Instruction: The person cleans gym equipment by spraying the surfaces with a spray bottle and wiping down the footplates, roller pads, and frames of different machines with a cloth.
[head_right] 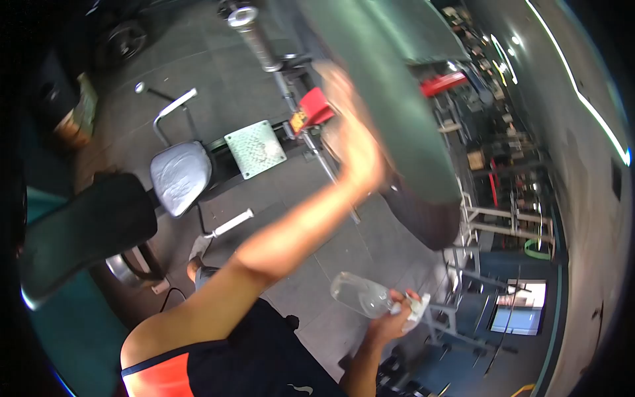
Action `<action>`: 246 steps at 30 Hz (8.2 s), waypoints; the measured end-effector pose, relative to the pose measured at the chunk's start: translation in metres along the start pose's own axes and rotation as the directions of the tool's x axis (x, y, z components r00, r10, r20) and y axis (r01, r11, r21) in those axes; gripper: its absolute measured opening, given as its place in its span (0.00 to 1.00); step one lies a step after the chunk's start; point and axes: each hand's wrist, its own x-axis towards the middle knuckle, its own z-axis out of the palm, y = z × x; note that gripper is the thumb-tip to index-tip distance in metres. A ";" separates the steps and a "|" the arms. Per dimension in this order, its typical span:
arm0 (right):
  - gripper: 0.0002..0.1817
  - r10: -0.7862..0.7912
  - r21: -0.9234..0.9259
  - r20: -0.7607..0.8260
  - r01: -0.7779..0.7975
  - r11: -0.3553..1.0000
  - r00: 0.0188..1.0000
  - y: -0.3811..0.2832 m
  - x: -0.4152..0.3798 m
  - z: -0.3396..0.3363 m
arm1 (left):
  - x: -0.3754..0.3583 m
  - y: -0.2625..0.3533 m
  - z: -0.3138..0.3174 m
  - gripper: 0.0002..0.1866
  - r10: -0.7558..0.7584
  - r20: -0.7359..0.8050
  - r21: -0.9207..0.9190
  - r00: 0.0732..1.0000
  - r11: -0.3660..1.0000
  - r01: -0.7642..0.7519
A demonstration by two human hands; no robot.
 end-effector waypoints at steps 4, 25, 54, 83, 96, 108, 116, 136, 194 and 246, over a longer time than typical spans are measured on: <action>0.16 -0.005 -0.224 -0.056 -0.008 0.975 0.998 0.060 0.021 -0.045 | -0.086 0.017 0.016 0.38 0.033 0.120 -0.018 0.992 0.999 -0.031; 0.15 0.168 0.011 -0.206 -0.169 0.986 0.964 0.093 0.020 -0.118 | 0.010 -0.013 0.006 0.41 -0.108 -0.066 -0.177 0.992 0.980 0.095; 0.28 0.312 -0.030 0.570 -0.361 0.932 0.760 0.049 -0.014 0.049 | -0.075 -0.053 -0.161 0.34 -0.425 0.411 0.262 0.806 0.902 0.342; 0.13 0.202 0.300 0.841 0.742 0.599 -0.502 -0.049 -0.127 0.312 | -0.056 -0.026 -0.413 0.28 -0.685 0.511 -0.036 0.519 0.586 0.809; 0.16 0.090 0.221 0.763 -0.389 0.895 0.641 0.001 -0.081 0.204 | 0.062 0.080 -0.282 0.23 0.014 0.595 0.754 0.804 0.338 -0.564; 0.10 -0.381 -0.242 0.522 0.561 0.792 0.763 0.090 0.023 0.350 | 0.151 -0.115 -0.178 0.22 -0.116 0.323 0.407 0.939 0.913 -0.027; 0.07 -0.493 -0.234 0.660 0.779 0.582 0.566 0.121 0.083 0.441 | 0.182 -0.182 -0.143 0.22 -0.363 0.328 0.065 0.872 0.930 0.363; 0.06 -0.538 -0.402 0.372 0.654 0.641 0.757 0.126 0.055 0.297 | 0.188 -0.201 -0.119 0.23 -0.562 0.309 -0.177 0.768 0.759 0.627; 0.09 0.282 -0.327 0.054 -0.250 0.911 0.958 0.122 -0.002 -0.069 | -0.032 -0.134 -0.004 0.49 -0.466 -0.237 -0.400 0.852 0.846 0.351; 0.12 0.347 -0.028 0.128 -0.346 0.938 0.929 0.099 0.031 -0.079 | -0.113 0.121 0.038 0.26 0.629 0.315 0.636 0.710 0.416 -0.650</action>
